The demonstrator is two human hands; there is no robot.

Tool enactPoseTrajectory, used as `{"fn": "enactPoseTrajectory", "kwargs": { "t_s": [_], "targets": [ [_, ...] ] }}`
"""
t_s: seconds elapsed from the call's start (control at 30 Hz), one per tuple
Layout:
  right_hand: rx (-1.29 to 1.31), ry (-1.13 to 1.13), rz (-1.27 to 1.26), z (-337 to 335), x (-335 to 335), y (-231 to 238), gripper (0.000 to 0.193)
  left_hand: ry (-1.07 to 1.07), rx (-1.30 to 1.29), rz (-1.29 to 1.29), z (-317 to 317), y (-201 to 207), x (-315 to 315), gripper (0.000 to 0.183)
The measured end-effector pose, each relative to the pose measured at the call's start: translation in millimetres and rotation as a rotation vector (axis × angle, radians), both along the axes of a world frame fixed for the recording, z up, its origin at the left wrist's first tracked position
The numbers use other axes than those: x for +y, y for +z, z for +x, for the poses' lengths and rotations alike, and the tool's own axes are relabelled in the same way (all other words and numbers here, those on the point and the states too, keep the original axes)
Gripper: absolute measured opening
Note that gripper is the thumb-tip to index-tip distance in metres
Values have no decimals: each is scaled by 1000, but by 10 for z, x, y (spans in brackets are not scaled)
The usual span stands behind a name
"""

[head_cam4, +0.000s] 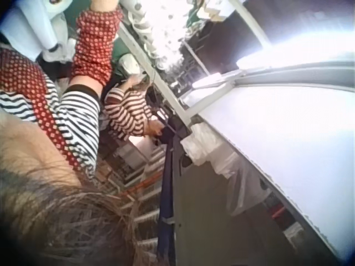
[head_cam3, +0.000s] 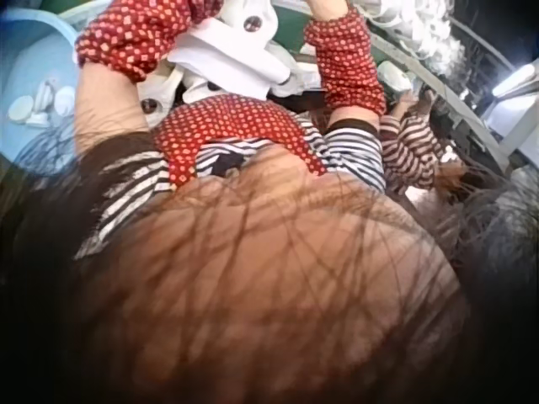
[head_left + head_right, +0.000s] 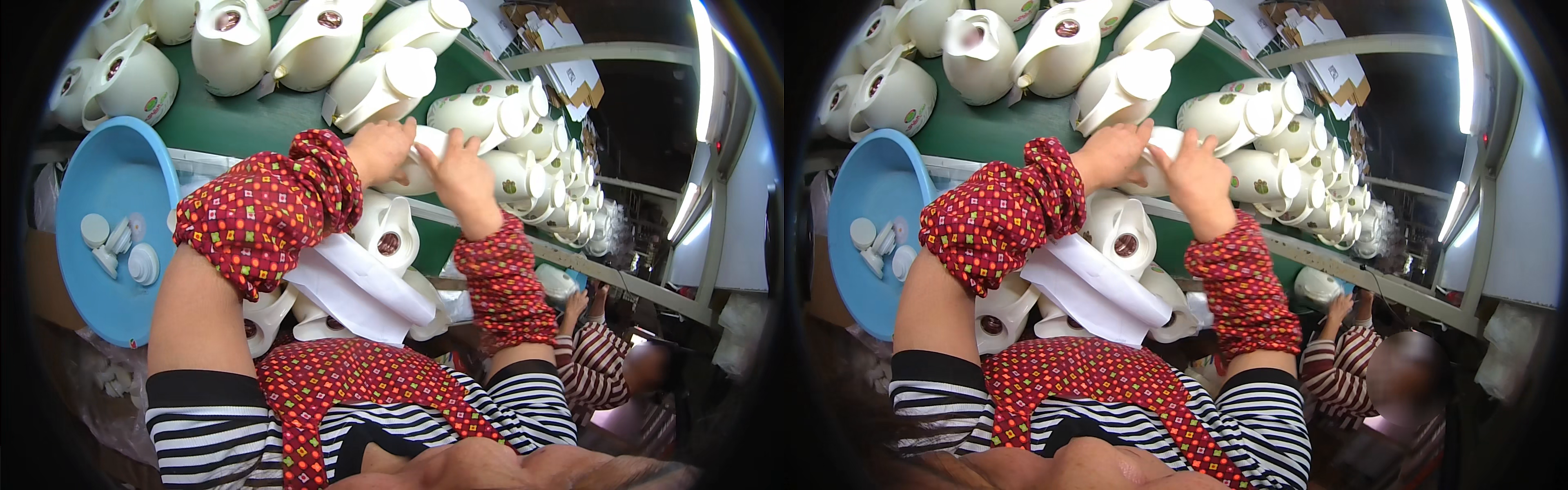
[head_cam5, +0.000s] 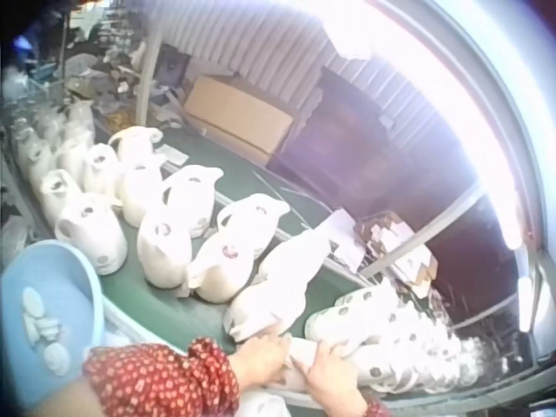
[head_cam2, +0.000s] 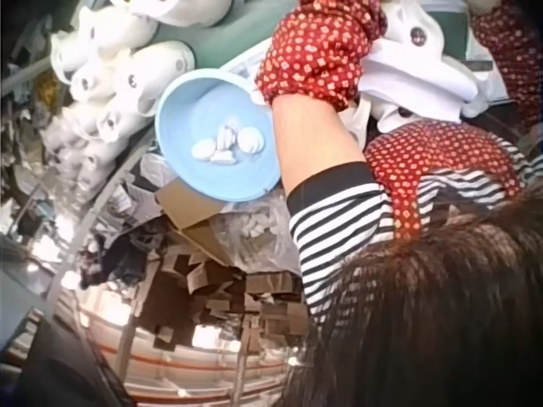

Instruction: The person assembles white plastic kettles on a factory workbench. They pick up each kettle, insert a small internal component, apply a sticker to the body, and place a lid on top. The finished kettles are set aside on the table.

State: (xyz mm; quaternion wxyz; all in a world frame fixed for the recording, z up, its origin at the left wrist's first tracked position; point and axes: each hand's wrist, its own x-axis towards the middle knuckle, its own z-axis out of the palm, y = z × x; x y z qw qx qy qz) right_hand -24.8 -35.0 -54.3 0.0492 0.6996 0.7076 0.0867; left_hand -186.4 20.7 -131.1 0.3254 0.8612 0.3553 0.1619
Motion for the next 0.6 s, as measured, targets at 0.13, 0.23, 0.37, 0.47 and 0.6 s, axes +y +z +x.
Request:
{"fn": "enactPoseTrajectory", "kwargs": {
  "t_s": [0.13,0.23,0.37,0.47,0.6],
  "targets": [
    [101,153,58,89,472,319,74,110,-39,158,-141,255,-69,63],
    [77,129,-61,-172,978,392,80,385,-160,174,-344,346,9,55],
    [13,327,-294,-299,1239,400,84,514,-12,-29,-415,225,148,48],
    [34,502,-385,-220,1335,425,97,347,-19,-168,-451,106,249,40],
    [-73,195,-552,-438,1413,604,77,350,-76,-152,-425,-31,255,28]
  ]
}}
